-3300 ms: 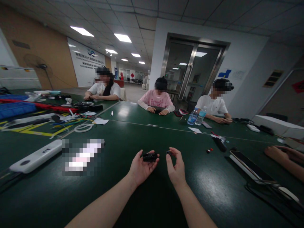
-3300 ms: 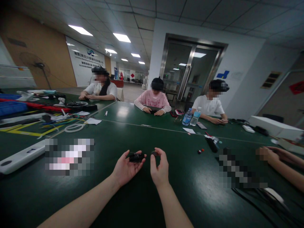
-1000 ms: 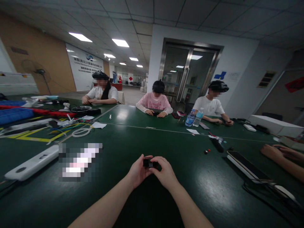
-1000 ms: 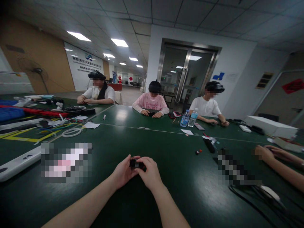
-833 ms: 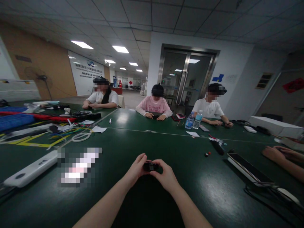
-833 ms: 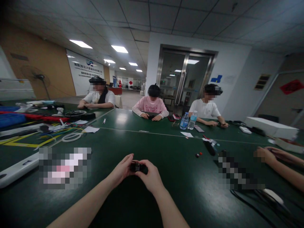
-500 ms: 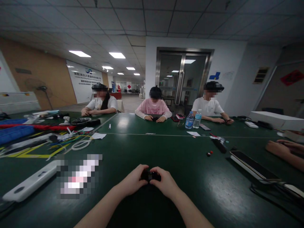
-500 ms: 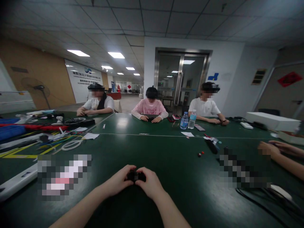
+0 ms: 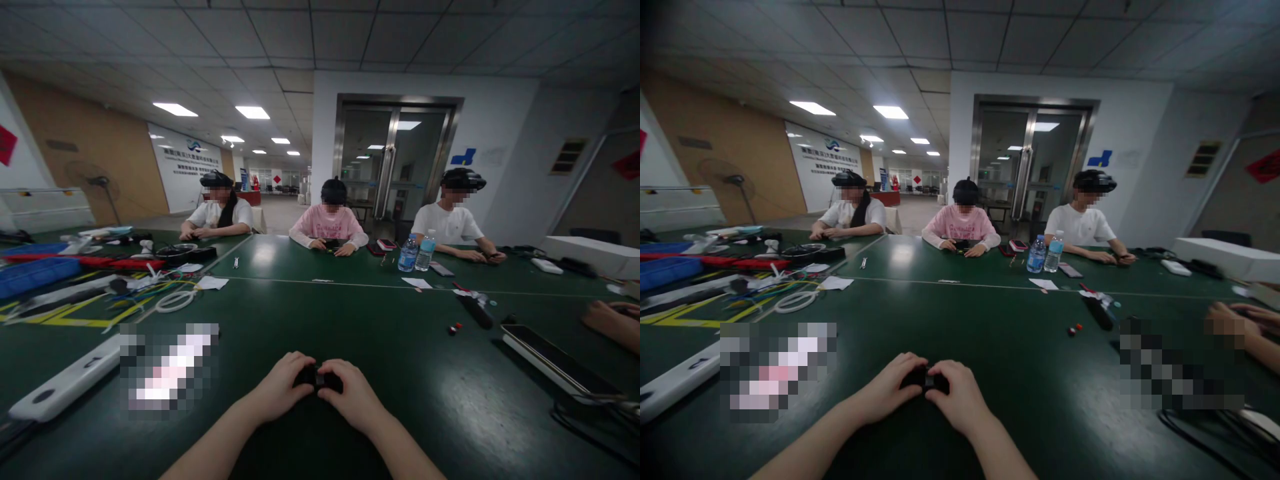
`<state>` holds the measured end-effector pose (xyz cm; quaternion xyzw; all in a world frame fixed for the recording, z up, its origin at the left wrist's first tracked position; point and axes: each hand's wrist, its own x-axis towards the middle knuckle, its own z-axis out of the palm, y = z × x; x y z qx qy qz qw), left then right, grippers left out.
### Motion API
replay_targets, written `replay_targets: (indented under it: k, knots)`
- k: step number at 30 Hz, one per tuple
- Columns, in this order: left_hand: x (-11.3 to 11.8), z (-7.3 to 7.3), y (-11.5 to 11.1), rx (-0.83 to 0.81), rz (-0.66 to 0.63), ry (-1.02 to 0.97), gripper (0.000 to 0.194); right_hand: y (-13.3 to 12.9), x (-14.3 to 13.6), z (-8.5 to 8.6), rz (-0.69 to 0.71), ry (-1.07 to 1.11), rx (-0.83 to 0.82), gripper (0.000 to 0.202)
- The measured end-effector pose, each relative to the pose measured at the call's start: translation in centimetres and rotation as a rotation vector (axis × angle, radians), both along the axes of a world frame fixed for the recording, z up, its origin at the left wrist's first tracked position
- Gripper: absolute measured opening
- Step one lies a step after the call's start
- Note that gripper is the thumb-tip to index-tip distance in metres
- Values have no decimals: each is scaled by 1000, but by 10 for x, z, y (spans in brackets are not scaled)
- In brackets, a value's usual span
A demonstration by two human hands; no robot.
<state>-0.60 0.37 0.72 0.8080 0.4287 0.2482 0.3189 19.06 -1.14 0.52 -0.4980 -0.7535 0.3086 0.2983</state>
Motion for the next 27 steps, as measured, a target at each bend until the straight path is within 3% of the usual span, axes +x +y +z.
replay_targets:
  k: [5, 16, 27]
  knots:
    - [-2, -4, 3, 22, -2, 2, 51, 1, -2, -1, -4, -63, 23, 26]
    - [-2, -4, 1, 57, 31, -25, 38, -1, -4, 4, -11, -78, 4, 20]
    - [-1, -11, 3, -37, 102, -169, 44, 0, -5, 3, -32, -85, 9, 17]
